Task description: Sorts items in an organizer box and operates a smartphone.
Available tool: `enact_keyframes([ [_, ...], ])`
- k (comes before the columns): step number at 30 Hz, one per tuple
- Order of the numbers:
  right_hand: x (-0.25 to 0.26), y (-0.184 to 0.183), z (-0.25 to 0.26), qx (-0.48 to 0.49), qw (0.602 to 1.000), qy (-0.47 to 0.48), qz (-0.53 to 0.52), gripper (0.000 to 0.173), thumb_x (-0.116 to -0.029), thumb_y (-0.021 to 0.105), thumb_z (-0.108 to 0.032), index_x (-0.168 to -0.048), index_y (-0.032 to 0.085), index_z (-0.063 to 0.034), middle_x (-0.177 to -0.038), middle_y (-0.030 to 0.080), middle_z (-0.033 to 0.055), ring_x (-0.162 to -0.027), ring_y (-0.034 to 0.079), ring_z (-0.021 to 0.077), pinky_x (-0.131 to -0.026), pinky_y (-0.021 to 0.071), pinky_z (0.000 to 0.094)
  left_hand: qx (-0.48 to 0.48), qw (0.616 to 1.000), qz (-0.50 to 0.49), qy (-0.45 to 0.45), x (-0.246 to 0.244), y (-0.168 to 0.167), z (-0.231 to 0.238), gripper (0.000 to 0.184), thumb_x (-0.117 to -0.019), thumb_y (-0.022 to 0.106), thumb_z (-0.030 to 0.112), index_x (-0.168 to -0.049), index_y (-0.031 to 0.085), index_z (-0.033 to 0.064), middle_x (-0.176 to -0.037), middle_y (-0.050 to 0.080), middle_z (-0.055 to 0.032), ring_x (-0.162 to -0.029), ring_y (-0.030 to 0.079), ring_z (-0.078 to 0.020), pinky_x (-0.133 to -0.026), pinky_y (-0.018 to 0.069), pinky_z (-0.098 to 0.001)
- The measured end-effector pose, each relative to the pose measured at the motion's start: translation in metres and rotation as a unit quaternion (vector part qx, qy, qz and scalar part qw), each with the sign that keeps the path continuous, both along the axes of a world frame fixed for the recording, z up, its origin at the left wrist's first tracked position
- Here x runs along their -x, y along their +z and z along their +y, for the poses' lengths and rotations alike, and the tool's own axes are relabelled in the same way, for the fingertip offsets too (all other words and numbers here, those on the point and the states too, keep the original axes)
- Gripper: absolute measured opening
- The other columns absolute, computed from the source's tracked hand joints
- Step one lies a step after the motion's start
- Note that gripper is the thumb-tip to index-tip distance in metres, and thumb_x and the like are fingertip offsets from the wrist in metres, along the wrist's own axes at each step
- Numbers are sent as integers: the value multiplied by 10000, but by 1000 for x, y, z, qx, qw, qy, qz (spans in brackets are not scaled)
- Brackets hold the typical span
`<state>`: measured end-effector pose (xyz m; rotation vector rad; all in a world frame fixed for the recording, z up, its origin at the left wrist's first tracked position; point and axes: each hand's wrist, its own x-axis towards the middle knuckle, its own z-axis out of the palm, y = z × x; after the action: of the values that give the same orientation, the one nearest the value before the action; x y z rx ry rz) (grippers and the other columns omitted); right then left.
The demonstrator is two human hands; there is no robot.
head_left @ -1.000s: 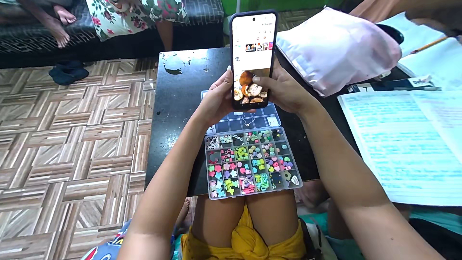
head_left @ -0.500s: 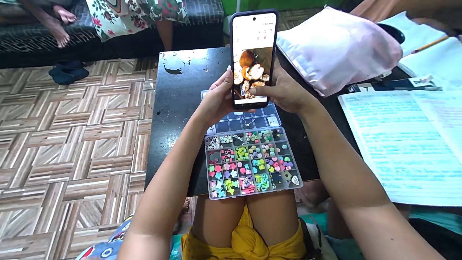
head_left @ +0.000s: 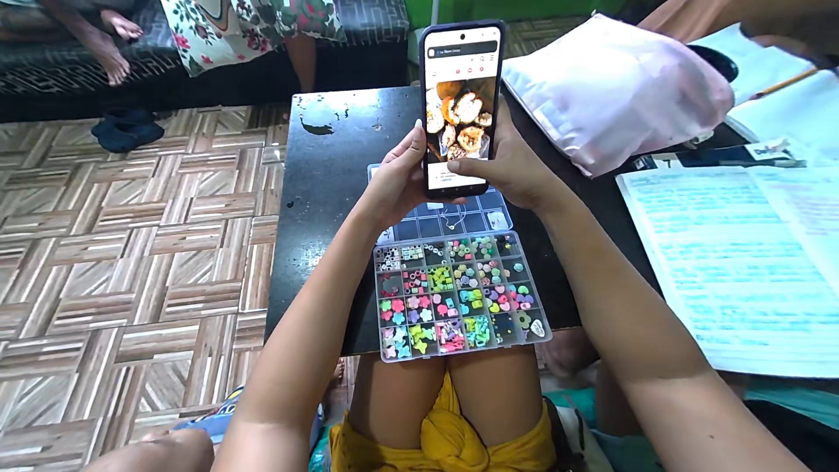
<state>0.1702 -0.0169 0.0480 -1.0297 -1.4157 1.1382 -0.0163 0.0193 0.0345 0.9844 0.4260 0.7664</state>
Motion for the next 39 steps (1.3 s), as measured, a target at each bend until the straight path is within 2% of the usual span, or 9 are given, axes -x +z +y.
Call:
enact_keyframes([
  [2,2,-1,1,-10,999,-28,-21,1154,-736,828,-33,-1601,70,-122,-1518,406,80,-1343,504,87,-1069,493,250,6,1000,2,7,-1,1,-1,432,-1132,225,386,-1401,469,150,-1063,724,-91,-944,742,-230,-794,638,-419],
  [5,2,-3,3,-26,998,-44,-45,1068,-818,768,-113,-1609,51,-124,-1559,353,98,-1363,479,104,-1068,489,272,10,1000,-1,4,-2,0,0,437,-1132,206,385,-1380,479,149,-1082,720,-94,-964,740,-242,-802,637,-437],
  [11,-1,2,1,-12,999,31,19,906,-946,604,-51,-1609,-2,-169,-1467,453,59,-1232,604,116,-965,582,300,2,1000,-5,3,-1,-1,2,457,-1128,202,410,-1469,408,185,-1151,708,-110,-1014,732,-275,-818,633,-469],
  [17,-3,3,1,-13,999,45,26,957,-945,592,-21,-1618,-76,-150,-1511,426,78,-1256,595,122,-986,572,303,-2,1000,-5,1,0,-1,3,481,-1125,186,431,-1435,432,158,-1169,698,-129,-1040,722,-293,-837,625,-492],
  [21,-5,2,1,-10,997,65,32,1061,-876,622,84,-1611,-106,-148,-1528,408,69,-1274,585,112,-998,563,285,-1,1000,-1,3,0,0,3,475,-1126,183,423,-1468,401,175,-1177,695,-124,-1029,725,-286,-817,631,-473],
  [23,-6,3,1,-6,997,67,36,1037,-908,595,98,-1614,-116,-170,-1521,416,69,-1255,600,117,-993,568,286,4,1000,-2,1,1,0,4,483,-1124,184,436,-1449,420,167,-1176,694,-134,-1032,724,-296,-816,630,-482],
  [28,-4,4,1,4,998,49,39,809,-1044,477,-43,-1616,-66,-225,-1384,528,55,-1136,667,127,-941,599,320,-1,1000,-6,-8,1,-1,5,500,-1123,172,443,-1395,467,144,-1171,695,-131,-1038,721,-292,-820,629,-485],
  [34,-4,6,0,11,997,53,47,777,-1050,455,-38,-1609,-32,-271,-1380,525,52,-1119,680,142,-898,620,332,6,1000,-15,-11,1,-2,4,489,-1125,175,433,-1399,467,152,-1168,698,-129,-1029,726,-292,-814,631,-484],
  [39,-5,4,1,0,997,59,50,752,-1052,452,-39,-1610,-2,-257,-1397,519,48,-1145,667,139,-933,607,332,2,1000,-9,-10,0,0,4,489,-1124,179,434,-1391,469,146,-1153,705,-125,-1012,732,-283,-811,635,-473],
])
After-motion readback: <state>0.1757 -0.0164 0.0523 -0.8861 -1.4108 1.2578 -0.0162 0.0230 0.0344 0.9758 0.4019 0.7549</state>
